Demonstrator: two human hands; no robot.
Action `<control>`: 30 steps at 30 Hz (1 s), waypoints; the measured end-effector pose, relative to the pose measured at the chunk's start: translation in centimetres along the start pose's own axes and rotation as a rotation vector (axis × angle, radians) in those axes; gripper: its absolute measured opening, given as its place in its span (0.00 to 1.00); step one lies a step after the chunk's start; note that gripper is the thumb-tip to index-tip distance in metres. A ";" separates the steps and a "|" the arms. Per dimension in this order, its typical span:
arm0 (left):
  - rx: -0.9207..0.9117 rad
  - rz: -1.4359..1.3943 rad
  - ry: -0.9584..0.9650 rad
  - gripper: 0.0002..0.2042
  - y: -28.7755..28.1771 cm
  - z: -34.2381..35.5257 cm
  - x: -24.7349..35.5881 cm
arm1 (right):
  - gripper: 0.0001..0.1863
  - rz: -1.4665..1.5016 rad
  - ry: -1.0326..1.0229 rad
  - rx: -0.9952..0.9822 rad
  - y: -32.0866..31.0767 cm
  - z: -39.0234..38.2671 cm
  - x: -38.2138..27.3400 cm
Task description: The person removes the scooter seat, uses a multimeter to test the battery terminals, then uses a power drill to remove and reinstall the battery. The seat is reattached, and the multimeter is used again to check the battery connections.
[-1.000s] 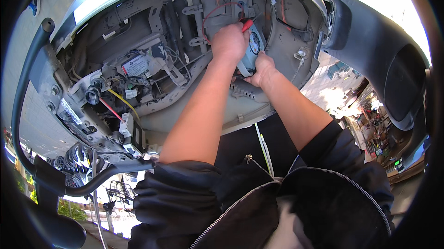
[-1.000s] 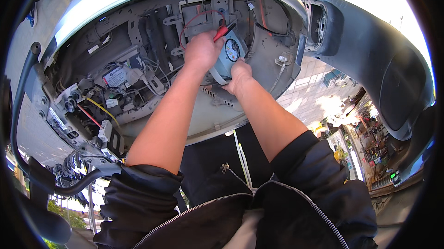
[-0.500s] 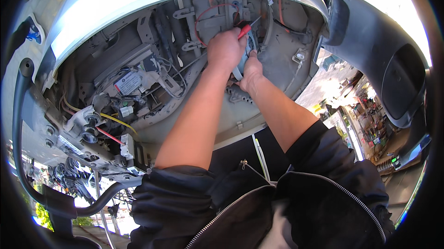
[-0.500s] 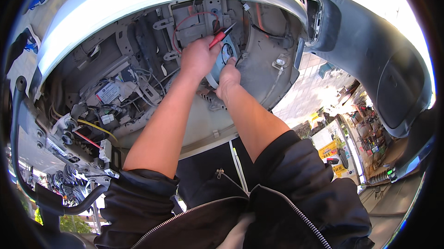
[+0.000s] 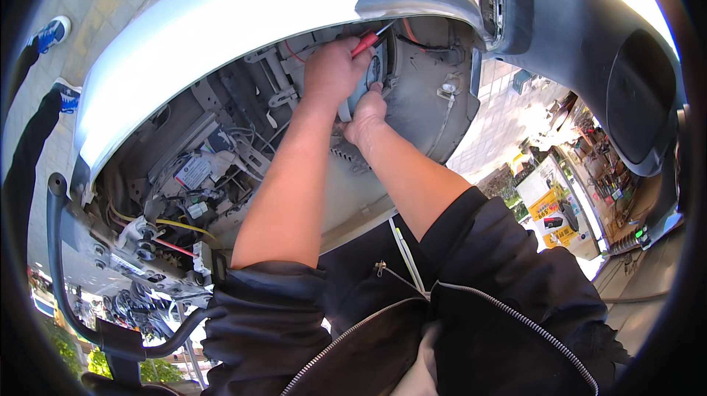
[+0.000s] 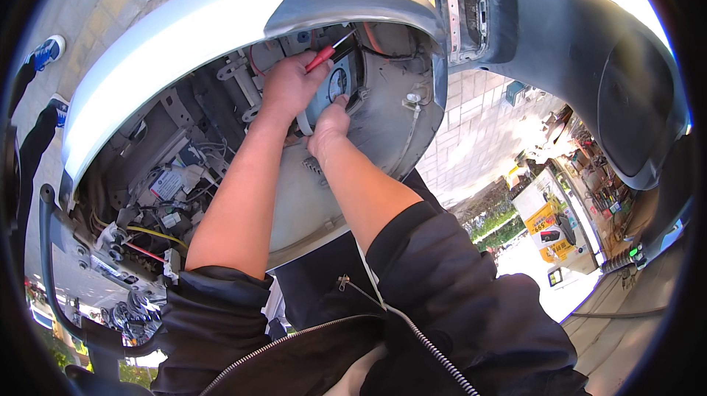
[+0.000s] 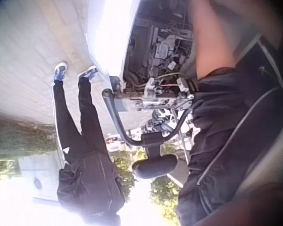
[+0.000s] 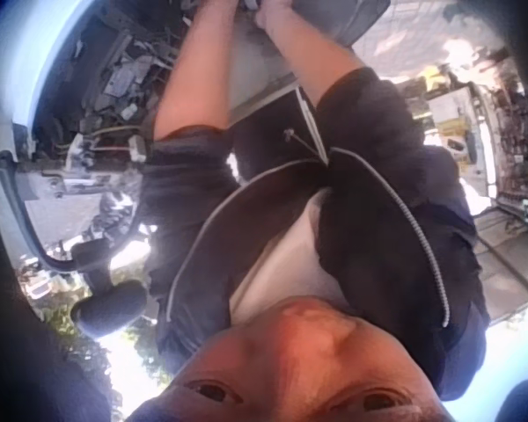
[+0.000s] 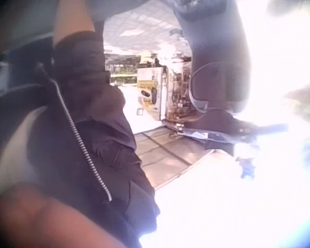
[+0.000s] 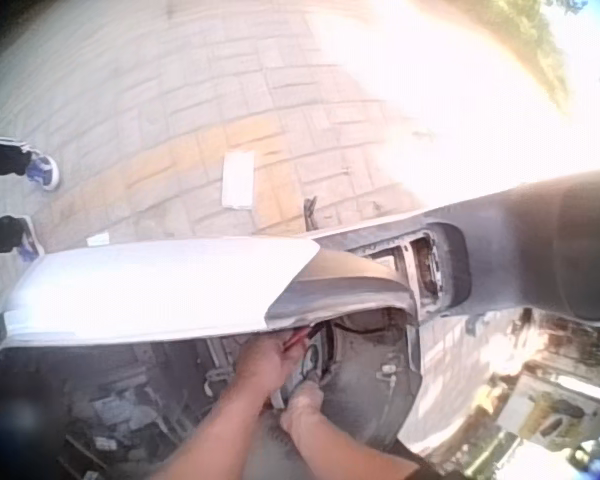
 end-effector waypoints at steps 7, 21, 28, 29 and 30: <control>0.006 -0.068 -0.079 0.16 0.1 2.1 0.0 | 0.35 0.035 0.018 0.035 0.4 2.0 -1.3; 0.039 -0.033 -0.059 0.20 0.2 3.1 0.2 | 0.32 0.145 0.089 0.024 0.2 4.5 -0.5; 0.052 0.063 -0.039 0.24 0.2 4.2 0.1 | 0.32 0.191 0.119 0.172 1.0 0.7 -2.6; 0.060 0.073 -0.046 0.25 0.2 4.4 -0.1 | 0.32 0.188 0.117 0.177 1.0 0.5 -2.8; 0.066 0.083 -0.052 0.25 0.2 4.4 -0.1 | 0.32 0.187 0.115 0.184 0.9 0.7 -2.9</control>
Point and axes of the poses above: each hand's wrist, its own z-axis towards the middle knuckle, its own y-axis out of the palm, x = y × z, the point moved 3 cm from there along z, towards the middle knuckle, and after that the axes turned 4 degrees about -x, right-handed, at the moved point
